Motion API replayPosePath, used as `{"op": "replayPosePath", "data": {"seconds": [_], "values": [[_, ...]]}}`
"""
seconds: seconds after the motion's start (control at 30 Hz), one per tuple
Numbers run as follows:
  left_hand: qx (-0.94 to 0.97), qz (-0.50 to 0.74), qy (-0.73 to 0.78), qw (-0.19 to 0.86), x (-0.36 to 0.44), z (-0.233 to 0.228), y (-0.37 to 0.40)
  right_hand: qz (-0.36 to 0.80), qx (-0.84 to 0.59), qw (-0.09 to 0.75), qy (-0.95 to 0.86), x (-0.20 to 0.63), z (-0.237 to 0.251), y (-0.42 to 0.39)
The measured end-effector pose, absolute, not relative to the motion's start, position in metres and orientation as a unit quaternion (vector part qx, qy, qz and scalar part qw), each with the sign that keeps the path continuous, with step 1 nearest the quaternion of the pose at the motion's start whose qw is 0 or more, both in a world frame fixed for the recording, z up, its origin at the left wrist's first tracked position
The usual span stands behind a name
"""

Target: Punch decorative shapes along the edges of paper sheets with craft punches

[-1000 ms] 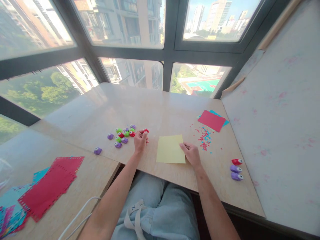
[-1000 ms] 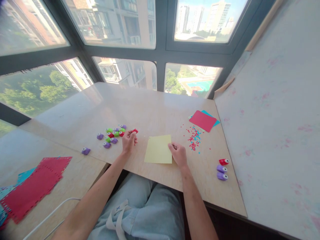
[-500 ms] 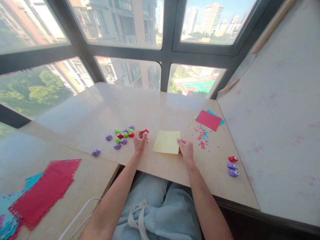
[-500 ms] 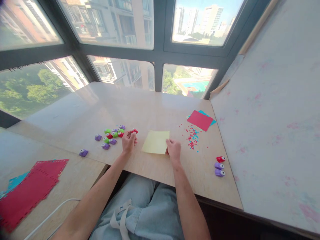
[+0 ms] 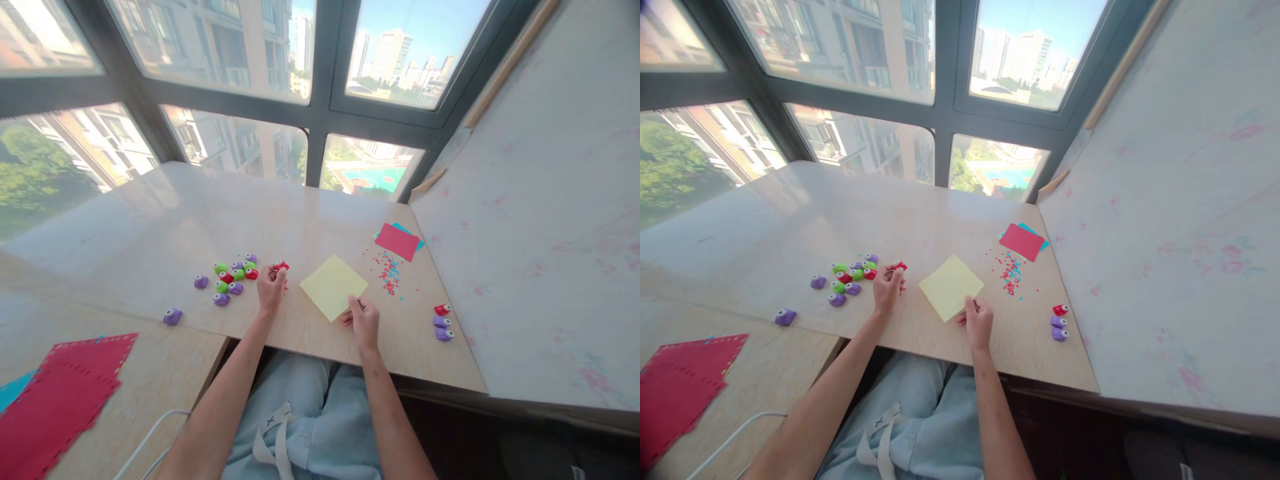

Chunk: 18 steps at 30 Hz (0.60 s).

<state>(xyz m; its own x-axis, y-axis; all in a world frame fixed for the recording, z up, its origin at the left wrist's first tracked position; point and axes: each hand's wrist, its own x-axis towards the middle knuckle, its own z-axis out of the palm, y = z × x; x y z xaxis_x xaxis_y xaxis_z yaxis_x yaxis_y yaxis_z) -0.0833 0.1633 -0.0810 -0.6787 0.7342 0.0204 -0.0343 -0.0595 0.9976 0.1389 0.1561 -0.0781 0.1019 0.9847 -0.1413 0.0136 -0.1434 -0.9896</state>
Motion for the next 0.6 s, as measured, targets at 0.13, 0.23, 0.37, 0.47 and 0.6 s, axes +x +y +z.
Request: {"op": "replayPosePath", "data": {"seconds": [0.13,0.23,0.37,0.47,0.6], "values": [[0.284,0.679,0.612,0.29,-0.083,-0.08,0.163,0.499,-0.528,0.476,-0.495,0.147,-0.079,0.153],[0.278,0.681,0.609,0.297,-0.084,-0.078,0.162,0.498,-0.509,0.469,-0.522,0.156,-0.081,0.151],[0.27,0.688,0.603,0.3,-0.083,-0.076,0.157,0.495,-0.507,0.46,-0.535,0.162,-0.083,0.149],[0.269,0.696,0.605,0.277,-0.07,-0.067,0.152,0.495,-0.513,0.444,-0.542,0.162,-0.085,0.15],[0.359,0.678,0.574,0.287,-0.027,-0.035,0.151,0.488,-0.517,0.436,-0.552,0.16,-0.088,0.152]]}}
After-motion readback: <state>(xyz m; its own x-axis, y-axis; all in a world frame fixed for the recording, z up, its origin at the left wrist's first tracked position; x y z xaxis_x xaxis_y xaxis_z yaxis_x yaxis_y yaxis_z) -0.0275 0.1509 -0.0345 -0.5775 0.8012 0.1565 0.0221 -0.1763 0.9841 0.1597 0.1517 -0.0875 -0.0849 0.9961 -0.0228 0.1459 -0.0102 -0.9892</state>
